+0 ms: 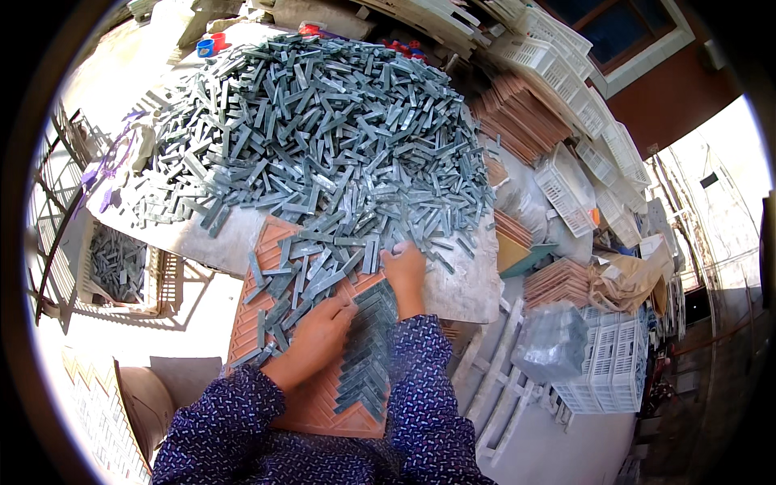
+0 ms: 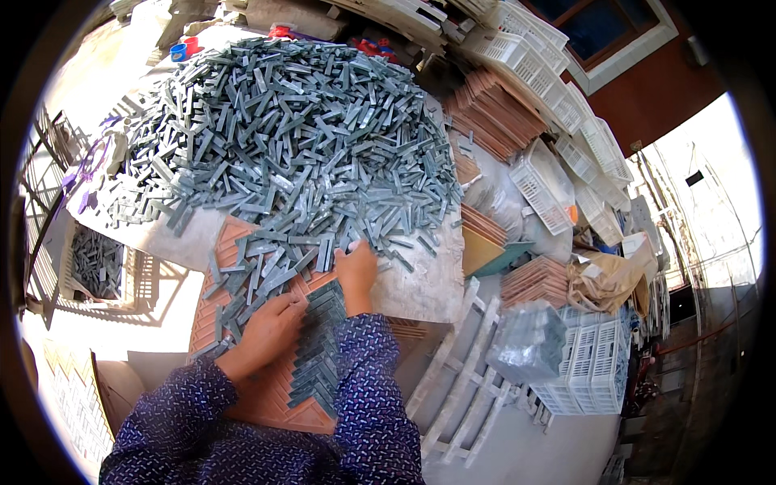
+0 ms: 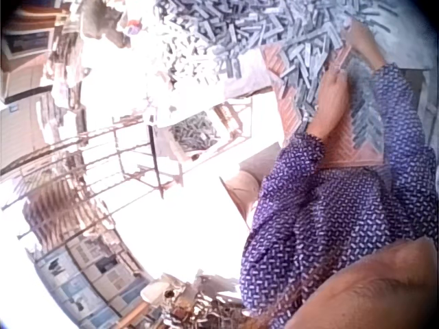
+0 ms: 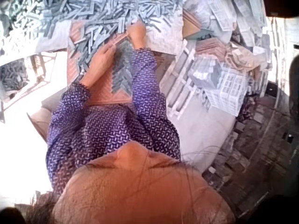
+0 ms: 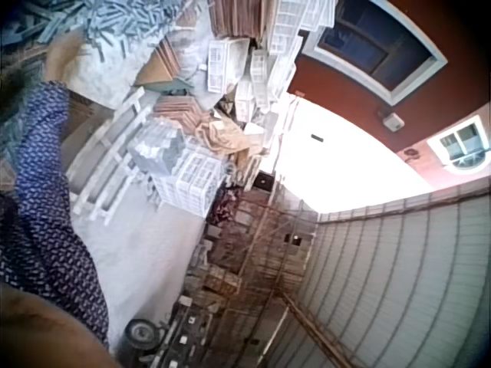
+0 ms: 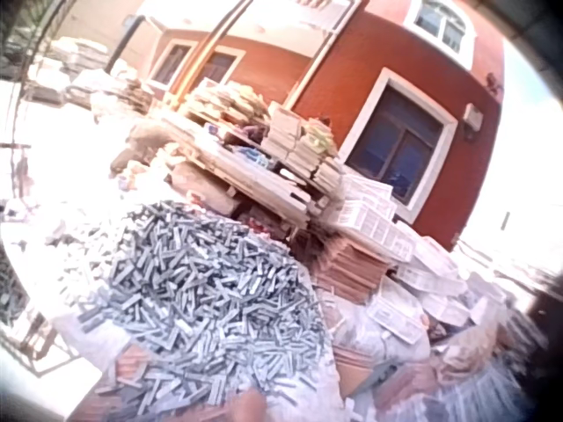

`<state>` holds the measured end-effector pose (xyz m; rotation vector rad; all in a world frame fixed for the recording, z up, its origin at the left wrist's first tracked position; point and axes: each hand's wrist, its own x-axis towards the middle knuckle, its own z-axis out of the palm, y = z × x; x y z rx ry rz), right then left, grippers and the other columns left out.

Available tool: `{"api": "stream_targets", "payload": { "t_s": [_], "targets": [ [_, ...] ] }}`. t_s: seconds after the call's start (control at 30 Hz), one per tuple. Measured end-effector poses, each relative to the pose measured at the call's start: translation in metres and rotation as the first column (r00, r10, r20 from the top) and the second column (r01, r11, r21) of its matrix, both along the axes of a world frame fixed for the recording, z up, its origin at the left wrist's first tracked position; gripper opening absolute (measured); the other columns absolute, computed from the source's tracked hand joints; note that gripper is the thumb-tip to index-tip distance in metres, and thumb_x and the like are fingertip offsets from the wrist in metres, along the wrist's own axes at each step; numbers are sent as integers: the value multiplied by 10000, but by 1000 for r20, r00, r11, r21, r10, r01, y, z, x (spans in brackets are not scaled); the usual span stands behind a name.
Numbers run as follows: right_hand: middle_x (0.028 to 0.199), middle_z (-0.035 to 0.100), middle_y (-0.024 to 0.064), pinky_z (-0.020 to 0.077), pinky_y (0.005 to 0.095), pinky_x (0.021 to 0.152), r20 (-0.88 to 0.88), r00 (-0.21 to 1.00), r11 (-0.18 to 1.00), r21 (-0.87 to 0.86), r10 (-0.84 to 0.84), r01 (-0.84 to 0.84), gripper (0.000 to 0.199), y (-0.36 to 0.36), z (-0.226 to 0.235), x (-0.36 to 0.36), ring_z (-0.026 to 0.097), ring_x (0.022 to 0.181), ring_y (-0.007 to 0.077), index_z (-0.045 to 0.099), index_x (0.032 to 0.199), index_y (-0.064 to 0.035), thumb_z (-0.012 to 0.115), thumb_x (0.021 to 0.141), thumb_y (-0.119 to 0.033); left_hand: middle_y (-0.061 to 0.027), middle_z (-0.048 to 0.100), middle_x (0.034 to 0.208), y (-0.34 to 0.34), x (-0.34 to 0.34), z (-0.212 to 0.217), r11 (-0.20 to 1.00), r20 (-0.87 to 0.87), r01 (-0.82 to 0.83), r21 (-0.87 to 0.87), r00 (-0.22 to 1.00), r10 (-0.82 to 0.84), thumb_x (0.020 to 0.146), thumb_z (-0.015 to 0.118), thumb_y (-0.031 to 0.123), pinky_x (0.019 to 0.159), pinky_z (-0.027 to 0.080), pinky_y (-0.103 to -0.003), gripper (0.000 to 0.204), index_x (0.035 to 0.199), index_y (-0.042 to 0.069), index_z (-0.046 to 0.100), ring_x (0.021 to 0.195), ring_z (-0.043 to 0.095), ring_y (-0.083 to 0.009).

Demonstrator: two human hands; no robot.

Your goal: The person arranges small rectangular tiles by hand on a wooden board, forming a herringbone pattern. The person picks tiles from a nearby pile and places them one by one into the pattern, adjusting positions as needed.

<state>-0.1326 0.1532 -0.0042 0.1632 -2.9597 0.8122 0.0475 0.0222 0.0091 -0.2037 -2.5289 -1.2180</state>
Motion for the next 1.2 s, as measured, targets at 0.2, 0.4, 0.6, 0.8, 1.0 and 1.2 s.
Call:
{"api": "stream_targets", "payload": {
  "t_s": [0.2, 0.4, 0.6, 0.8, 1.0, 1.2],
  "targets": [
    [899, 637, 83, 471, 246, 622, 395, 844, 422, -877, 363, 229, 411, 35, 21, 17, 609, 787, 126, 503, 1217, 52, 582, 826, -51, -116, 620, 959, -30, 51, 7, 980, -5, -61, 190, 998, 64, 791, 616, -29, 711, 513, -368, 182, 964, 24, 638, 865, 620, -303],
    [898, 622, 71, 431, 207, 606, 288, 839, 452, -890, 461, 57, 458, 36, 31, 41, 564, 734, 94, 438, 1294, 2, 592, 864, -36, -126, 636, 946, -46, 60, 3, 956, 50, -123, 265, 992, 114, 792, 627, -10, 690, 519, -354, 154, 942, 11, 655, 819, 637, -314],
    [833, 638, 64, 445, 210, 578, 344, 891, 625, -776, 297, 91, 319, 41, 15, 33, 579, 670, 97, 543, 1186, 14, 598, 880, -56, -135, 642, 921, -44, 63, 13, 967, 33, -90, 239, 996, 85, 798, 622, -12, 691, 516, -358, 145, 938, 5, 660, 813, 635, -315],
    [814, 658, 79, 458, 231, 573, 287, 936, 737, -674, 204, 46, 276, 36, -3, 31, 611, 687, 111, 591, 1119, 26, 620, 867, -82, -140, 643, 918, -45, 64, 7, 961, 45, -81, 265, 996, 71, 799, 623, -10, 687, 514, -364, 140, 933, 3, 662, 806, 632, -319],
    [808, 672, 64, 493, 257, 632, 82, 982, 918, -374, 173, -131, 235, 35, -16, 30, 615, 679, 119, 664, 1007, 24, 688, 794, -73, -142, 642, 919, -44, 65, 5, 952, 91, -92, 291, 993, 68, 797, 624, -10, 701, 511, -369, 134, 924, 3, 664, 819, 629, -323],
    [825, 686, 93, 497, 268, 637, 70, 988, 953, -283, 136, -111, 223, 20, -2, 42, 620, 678, 131, 682, 975, 6, 711, 765, -63, -138, 644, 919, -45, 65, 4, 952, 81, -97, 290, 994, 77, 790, 629, -11, 692, 511, -369, 129, 914, 1, 664, 817, 630, -319]
  ]
}}
